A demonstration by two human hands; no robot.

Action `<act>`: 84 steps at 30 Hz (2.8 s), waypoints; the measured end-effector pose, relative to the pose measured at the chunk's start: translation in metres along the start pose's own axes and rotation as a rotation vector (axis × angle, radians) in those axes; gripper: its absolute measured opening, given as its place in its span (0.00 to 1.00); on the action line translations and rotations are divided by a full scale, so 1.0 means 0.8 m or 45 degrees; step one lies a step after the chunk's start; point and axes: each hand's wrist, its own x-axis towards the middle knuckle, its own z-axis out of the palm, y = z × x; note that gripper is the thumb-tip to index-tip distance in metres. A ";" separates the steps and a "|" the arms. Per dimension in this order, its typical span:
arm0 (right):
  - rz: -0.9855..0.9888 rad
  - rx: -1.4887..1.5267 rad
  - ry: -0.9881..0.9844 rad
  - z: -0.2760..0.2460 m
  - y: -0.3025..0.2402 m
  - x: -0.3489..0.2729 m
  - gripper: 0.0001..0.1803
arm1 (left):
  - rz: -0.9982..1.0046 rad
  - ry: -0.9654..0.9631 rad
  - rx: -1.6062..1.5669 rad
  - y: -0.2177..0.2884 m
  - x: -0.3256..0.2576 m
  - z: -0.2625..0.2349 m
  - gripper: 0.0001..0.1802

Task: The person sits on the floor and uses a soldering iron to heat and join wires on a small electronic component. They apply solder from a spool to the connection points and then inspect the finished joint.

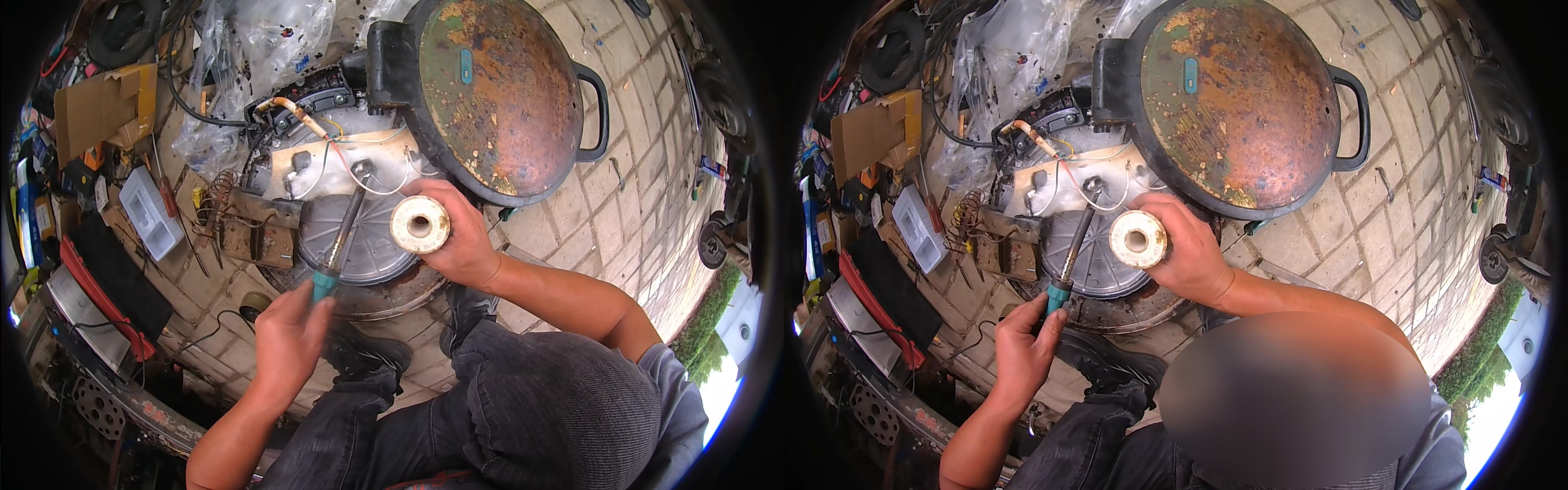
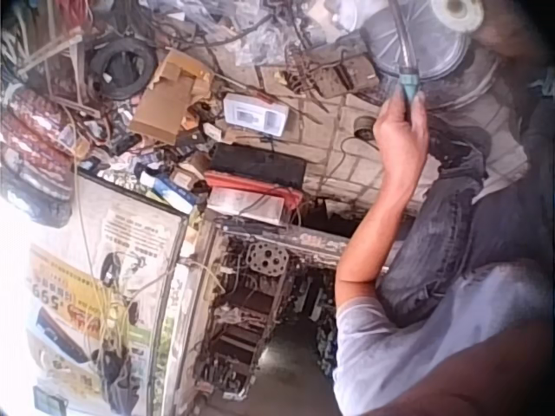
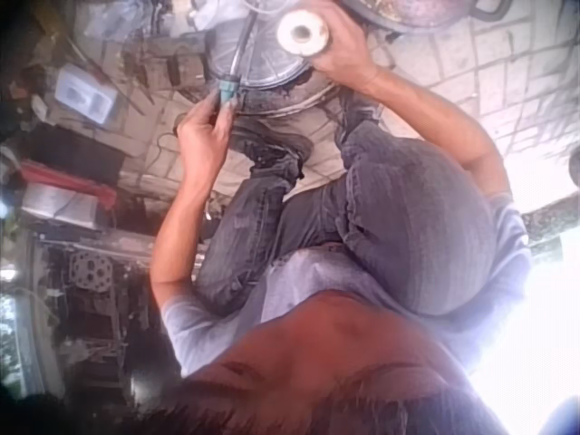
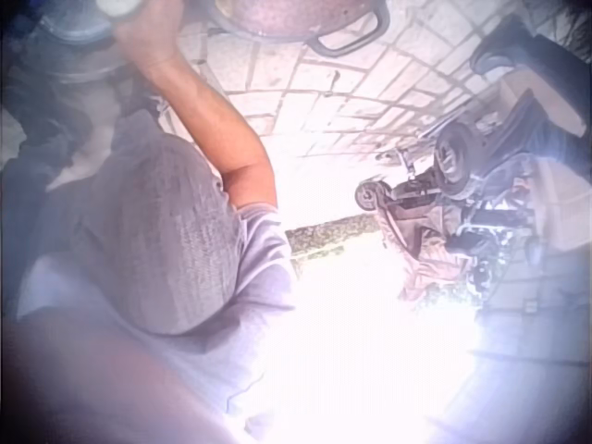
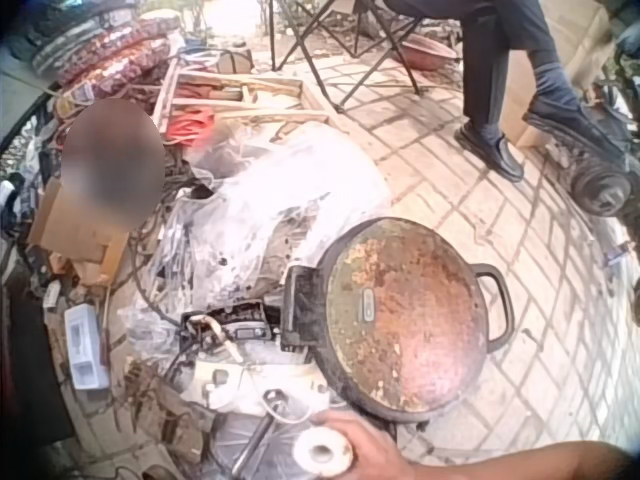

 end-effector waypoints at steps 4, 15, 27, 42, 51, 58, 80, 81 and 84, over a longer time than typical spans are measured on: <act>0.007 0.009 -0.010 0.000 0.000 -0.001 0.30 | -0.006 0.007 -0.008 0.000 0.001 0.000 0.18; 0.005 -0.027 0.027 0.000 -0.004 0.001 0.28 | -0.058 -0.013 -0.024 -0.001 0.002 -0.001 0.18; 0.008 0.000 -0.006 0.000 0.001 -0.001 0.30 | -0.021 -0.018 -0.005 0.004 0.003 0.000 0.18; 0.002 0.024 0.013 0.002 0.001 0.000 0.29 | -0.011 -0.014 -0.018 0.003 0.004 0.000 0.18; -0.010 0.016 0.064 0.005 0.001 0.003 0.27 | 0.026 0.017 -0.015 -0.002 0.004 0.002 0.18; -0.009 0.011 0.049 0.003 -0.001 0.004 0.27 | -0.008 -0.021 -0.004 0.003 0.003 0.000 0.17; -0.001 0.013 0.039 0.004 0.000 0.003 0.27 | -0.016 -0.016 -0.027 0.000 0.002 0.003 0.19; -0.010 0.013 0.042 0.003 -0.001 0.004 0.26 | -0.016 -0.017 -0.024 0.000 0.002 0.003 0.19; -0.027 0.013 0.045 0.003 -0.002 0.004 0.26 | -0.017 -0.015 -0.032 -0.004 0.001 0.004 0.19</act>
